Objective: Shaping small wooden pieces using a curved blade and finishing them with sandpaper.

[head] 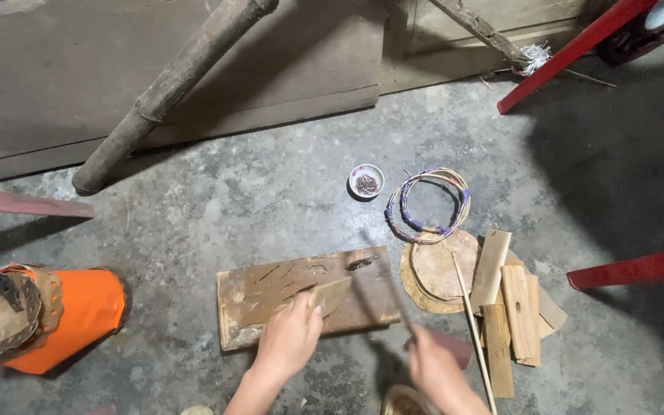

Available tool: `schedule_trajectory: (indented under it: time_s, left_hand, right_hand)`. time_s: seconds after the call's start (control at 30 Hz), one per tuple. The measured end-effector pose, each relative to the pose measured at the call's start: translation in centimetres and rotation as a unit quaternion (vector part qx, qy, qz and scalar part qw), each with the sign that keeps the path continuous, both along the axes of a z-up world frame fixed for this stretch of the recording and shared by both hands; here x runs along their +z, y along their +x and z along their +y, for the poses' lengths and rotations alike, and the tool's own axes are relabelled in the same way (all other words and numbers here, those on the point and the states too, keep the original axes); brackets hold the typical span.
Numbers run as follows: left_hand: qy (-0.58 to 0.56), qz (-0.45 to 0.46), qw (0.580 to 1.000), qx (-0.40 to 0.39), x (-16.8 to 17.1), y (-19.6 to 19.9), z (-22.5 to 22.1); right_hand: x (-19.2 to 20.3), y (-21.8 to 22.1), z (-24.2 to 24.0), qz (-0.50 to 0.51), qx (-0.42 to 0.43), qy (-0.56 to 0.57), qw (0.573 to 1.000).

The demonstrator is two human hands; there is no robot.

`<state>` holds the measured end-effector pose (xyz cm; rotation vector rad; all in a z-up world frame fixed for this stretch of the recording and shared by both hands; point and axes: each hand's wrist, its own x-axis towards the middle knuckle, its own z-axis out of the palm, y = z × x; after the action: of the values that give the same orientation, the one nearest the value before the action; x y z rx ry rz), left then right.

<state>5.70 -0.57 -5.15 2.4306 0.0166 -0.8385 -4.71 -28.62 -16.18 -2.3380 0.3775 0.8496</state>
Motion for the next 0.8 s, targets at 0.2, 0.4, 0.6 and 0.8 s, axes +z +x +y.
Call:
schedule_trajectory:
  time_s: [0.2, 0.4, 0.6, 0.8]
  left_hand:
    - [0.068, 0.023, 0.997, -0.036, -0.5, -0.5, 1.2]
    - [0.06, 0.01, 0.997, -0.046, -0.9, -0.9, 1.4]
    - [0.067, -0.022, 0.993, -0.099, -3.0, -1.5, 1.6]
    - [0.086, -0.006, 0.993, -0.08, -2.7, -1.1, 1.7]
  right_hand:
    - [1.7, 0.0, 5.4, -0.018, 0.21, 0.047, 0.976]
    - [1.2, 0.0, 6.5, -0.049, 0.226, 0.033, 0.972]
    - [-2.3, 1.0, 3.9, 0.017, 0.177, -0.035, 0.983]
    - [-0.3, 0.4, 6.1, -0.046, 0.213, 0.016, 0.976]
